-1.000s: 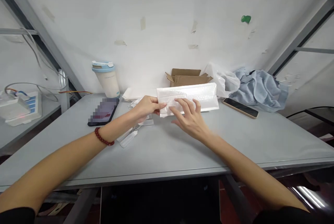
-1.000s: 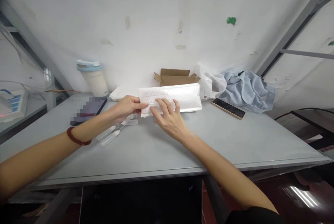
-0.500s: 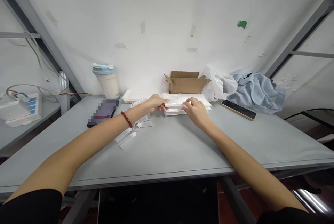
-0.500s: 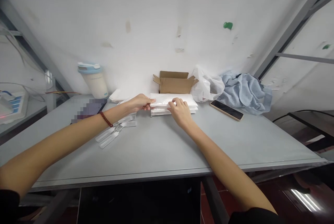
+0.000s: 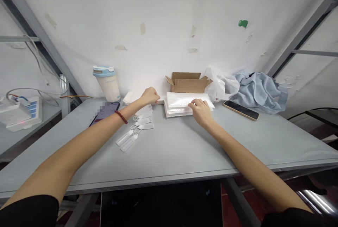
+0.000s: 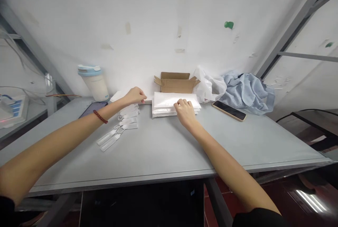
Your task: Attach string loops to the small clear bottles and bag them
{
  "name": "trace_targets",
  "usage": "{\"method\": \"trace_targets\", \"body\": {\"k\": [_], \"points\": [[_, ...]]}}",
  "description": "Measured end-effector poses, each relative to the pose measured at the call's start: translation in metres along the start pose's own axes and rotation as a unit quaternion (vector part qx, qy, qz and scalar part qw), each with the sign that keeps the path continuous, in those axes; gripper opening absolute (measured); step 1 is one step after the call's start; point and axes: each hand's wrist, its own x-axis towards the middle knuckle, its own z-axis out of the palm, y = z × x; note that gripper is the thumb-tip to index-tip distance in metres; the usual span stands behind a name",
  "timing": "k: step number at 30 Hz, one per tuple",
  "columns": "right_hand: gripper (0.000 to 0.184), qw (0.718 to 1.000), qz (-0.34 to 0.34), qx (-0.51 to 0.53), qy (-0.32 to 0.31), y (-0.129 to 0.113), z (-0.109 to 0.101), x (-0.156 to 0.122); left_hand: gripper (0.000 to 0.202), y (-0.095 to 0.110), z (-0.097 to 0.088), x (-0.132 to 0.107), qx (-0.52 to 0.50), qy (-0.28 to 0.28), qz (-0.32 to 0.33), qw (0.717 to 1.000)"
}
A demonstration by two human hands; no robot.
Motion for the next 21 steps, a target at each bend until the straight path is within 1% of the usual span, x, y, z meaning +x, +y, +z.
{"method": "trace_targets", "body": {"k": [2,4,7,9,14,21], "points": [[0.037,1.000,0.003,0.000,0.007,0.002,0.001,0.000,0.009,-0.010,-0.007,0.005,0.047,0.014,0.013,0.999],[0.038,1.000,-0.001,0.002,0.022,0.004,0.001,0.000,0.012,-0.019,-0.011,0.008,0.089,0.017,0.024,0.996],[0.037,0.999,-0.008,0.005,0.042,0.003,0.001,0.000,0.019,-0.029,-0.012,0.012,0.142,0.015,0.035,0.989],[0.036,0.999,-0.009,0.006,0.042,0.002,0.001,0.000,0.023,-0.032,-0.010,0.015,0.171,0.016,0.041,0.984],[0.036,1.000,-0.007,0.010,0.022,-0.003,-0.003,0.000,0.026,-0.033,-0.005,0.019,0.219,0.017,0.057,0.974],[0.038,1.000,-0.012,0.016,0.019,-0.009,-0.010,-0.001,0.027,-0.024,-0.002,0.017,0.277,0.007,0.082,0.957]]}}
